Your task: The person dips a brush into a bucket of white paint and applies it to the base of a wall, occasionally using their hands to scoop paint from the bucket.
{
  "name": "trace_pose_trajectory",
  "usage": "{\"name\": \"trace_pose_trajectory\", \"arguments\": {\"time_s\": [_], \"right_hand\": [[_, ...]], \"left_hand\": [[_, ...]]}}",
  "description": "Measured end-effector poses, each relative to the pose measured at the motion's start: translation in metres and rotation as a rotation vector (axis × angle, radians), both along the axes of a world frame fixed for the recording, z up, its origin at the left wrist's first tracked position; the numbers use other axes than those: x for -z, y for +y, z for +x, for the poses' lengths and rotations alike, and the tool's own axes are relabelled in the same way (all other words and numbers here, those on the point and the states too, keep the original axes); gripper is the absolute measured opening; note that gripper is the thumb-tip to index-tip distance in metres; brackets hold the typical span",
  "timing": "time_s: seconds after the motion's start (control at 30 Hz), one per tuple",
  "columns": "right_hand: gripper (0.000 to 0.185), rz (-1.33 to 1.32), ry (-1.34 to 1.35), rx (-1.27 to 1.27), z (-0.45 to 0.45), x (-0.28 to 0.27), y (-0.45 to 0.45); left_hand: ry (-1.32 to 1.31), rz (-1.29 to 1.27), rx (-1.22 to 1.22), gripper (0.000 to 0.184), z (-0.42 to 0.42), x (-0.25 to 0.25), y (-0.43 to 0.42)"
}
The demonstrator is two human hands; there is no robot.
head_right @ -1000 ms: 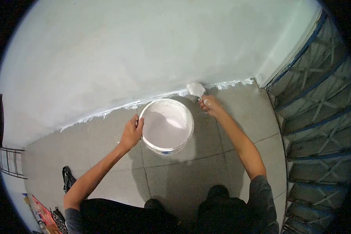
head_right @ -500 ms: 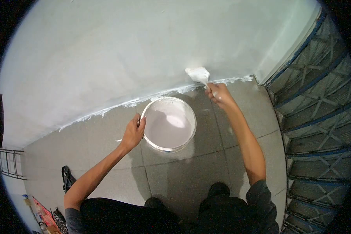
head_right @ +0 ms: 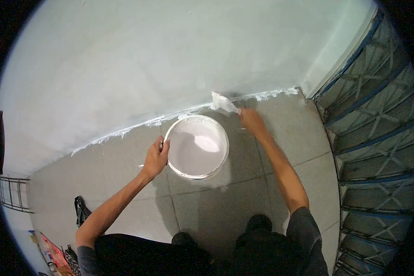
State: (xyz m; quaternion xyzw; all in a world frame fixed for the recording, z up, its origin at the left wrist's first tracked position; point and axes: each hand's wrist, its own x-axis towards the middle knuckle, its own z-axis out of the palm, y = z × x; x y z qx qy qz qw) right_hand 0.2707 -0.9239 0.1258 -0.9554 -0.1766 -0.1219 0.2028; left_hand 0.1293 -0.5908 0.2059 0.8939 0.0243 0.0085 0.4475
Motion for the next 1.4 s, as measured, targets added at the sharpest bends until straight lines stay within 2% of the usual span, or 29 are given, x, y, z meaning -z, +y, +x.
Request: {"name": "trace_pose_trajectory", "arguments": {"time_s": [0.2,0.3,0.37,0.47,0.6,0.7,0.9,1.0,1.1,1.2,1.3,1.4], "right_hand": [[0.017,-0.204,-0.025,0.18,0.015,0.005,-0.015],[0.018,-0.15,0.101,0.308,0.002,-0.011,-0.035],[0.018,-0.095,0.038,0.378,0.002,0.01,-0.06],[0.019,-0.013,0.017,0.48,-0.008,0.012,-0.068],[0.02,0.198,-0.038,0.652,-0.008,0.024,-0.053],[0.019,0.393,-0.063,0.608,0.007,0.038,-0.027],[0.018,0.35,0.072,0.466,-0.012,0.02,0.042],[0.019,0.38,-0.084,0.231,-0.023,0.03,0.054],[0.022,0.216,-0.042,0.049,-0.021,0.049,0.059],[0.02,0.221,0.024,0.004,-0.022,0.048,0.067],[0.024,0.219,-0.041,-0.072,-0.02,0.049,0.069],[0.022,0.107,-0.01,0.097,-0.006,0.047,0.054]], "left_hand": [[0.052,-0.022,-0.005,0.032,0.0,-0.004,-0.001],[0.04,-0.005,-0.007,0.032,0.0,-0.004,0.0],[0.046,-0.009,-0.014,0.032,0.0,-0.003,0.0],[0.062,-0.021,-0.02,0.033,0.002,0.002,0.003],[0.073,-0.017,-0.015,0.032,0.002,0.0,0.003],[0.053,-0.026,-0.003,0.032,0.0,0.0,0.003],[0.067,-0.071,-0.001,0.03,-0.005,-0.002,0.001],[0.09,-0.104,-0.004,0.03,-0.009,-0.002,0.0],[0.068,-0.085,-0.001,0.029,-0.015,0.005,0.004],[0.062,-0.097,-0.007,0.028,-0.023,0.004,0.004],[0.058,-0.078,-0.006,0.028,-0.029,0.0,0.009],[0.056,-0.052,0.002,0.028,-0.038,-0.002,0.021]]}}
